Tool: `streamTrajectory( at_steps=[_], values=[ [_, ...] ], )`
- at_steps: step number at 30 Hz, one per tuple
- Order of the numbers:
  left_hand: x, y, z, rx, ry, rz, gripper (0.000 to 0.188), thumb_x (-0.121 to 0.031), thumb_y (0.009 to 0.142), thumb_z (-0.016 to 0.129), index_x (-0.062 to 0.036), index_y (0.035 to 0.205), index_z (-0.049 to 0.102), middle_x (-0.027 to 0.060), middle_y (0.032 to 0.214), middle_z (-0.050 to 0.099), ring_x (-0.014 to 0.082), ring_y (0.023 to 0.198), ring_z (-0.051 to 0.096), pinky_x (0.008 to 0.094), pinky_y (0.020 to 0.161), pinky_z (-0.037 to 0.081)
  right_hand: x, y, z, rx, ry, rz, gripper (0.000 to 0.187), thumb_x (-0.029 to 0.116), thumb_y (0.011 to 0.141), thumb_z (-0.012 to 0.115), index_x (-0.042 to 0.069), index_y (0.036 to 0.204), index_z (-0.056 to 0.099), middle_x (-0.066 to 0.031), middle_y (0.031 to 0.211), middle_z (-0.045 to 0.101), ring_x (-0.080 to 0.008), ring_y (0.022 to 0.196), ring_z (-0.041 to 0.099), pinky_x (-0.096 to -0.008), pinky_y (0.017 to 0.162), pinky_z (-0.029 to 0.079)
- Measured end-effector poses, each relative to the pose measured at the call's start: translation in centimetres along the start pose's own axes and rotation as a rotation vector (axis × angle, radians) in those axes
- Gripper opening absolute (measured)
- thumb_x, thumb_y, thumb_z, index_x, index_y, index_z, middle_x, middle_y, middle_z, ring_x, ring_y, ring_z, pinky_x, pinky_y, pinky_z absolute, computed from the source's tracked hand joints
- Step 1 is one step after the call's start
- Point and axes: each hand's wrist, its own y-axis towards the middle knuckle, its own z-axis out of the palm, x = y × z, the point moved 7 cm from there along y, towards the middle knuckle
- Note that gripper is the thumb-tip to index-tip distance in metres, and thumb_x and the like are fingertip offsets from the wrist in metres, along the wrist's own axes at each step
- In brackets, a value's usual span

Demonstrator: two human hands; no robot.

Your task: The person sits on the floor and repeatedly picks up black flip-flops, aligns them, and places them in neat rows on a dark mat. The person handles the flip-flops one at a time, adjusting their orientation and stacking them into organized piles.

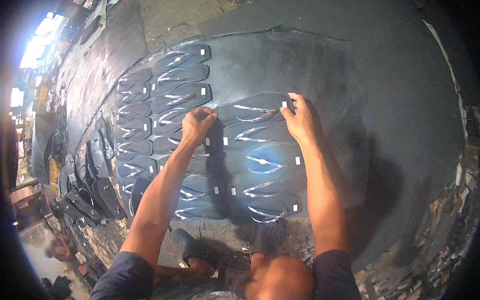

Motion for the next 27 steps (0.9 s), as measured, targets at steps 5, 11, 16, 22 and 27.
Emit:
streamTrajectory(
  at_steps=[5,11,16,22,27],
  values=[
    [0.0,0.7,0.6,0.043,0.190,0.096,0.037,-0.031,0.088,0.072,-0.0007,0.110,0.073,0.0189,0.100,0.076,0.0304,0.093,0.074,0.0385,0.086,0.056,1.4,-0.1,-1.2,0.001,-0.585,-0.040,0.054,0.023,0.083,0.081,0.008,0.129,0.059,-0.0220,0.119,0.057,-0.0326,0.107,0.058,-0.0409,0.098,0.046],
    [-2.4,-1.4,-3.1,0.010,0.247,0.523,0.048,-0.033,0.090,0.073,-0.0034,0.124,0.061,0.0214,0.118,0.064,0.0394,0.104,0.064,0.0468,0.095,0.051,2.7,0.0,-1.4,-0.045,-0.485,-0.141,0.070,0.034,0.079,0.084,0.003,0.135,0.056,-0.0243,0.124,0.061,-0.0338,0.120,0.057,-0.0467,0.101,0.047],
    [2.7,-9.4,-18.6,0.137,0.522,0.438,0.071,-0.052,0.088,0.073,-0.0030,0.136,0.056,0.0232,0.123,0.062,0.0371,0.113,0.062,0.0475,0.099,0.048,-4.3,-7.4,-6.5,-0.149,0.182,0.052,0.050,0.023,0.100,0.065,-0.001,0.142,0.050,-0.0201,0.136,0.057,-0.0250,0.126,0.057,-0.0367,0.108,0.044],
    [19.0,-22.8,-26.8,0.383,0.543,-0.258,0.079,-0.050,0.089,0.072,0.0003,0.145,0.046,0.0262,0.128,0.063,0.0378,0.125,0.059,0.0459,0.102,0.048,5.2,-6.3,-0.4,-0.135,-0.113,-0.158,0.044,0.026,0.103,0.059,0.006,0.141,0.053,-0.0179,0.146,0.044,-0.0316,0.132,0.051,-0.0410,0.109,0.044],
    [21.4,-24.6,-33.7,-0.132,0.111,-0.153,0.067,-0.038,0.099,0.062,-0.0042,0.151,0.040,0.0215,0.125,0.065,0.0314,0.117,0.062,0.0412,0.099,0.049,11.8,-7.6,-0.3,-0.051,-0.234,-0.421,0.044,0.021,0.104,0.058,0.007,0.145,0.049,-0.0154,0.150,0.038,-0.0295,0.134,0.046,-0.0424,0.108,0.047]
  ],
)
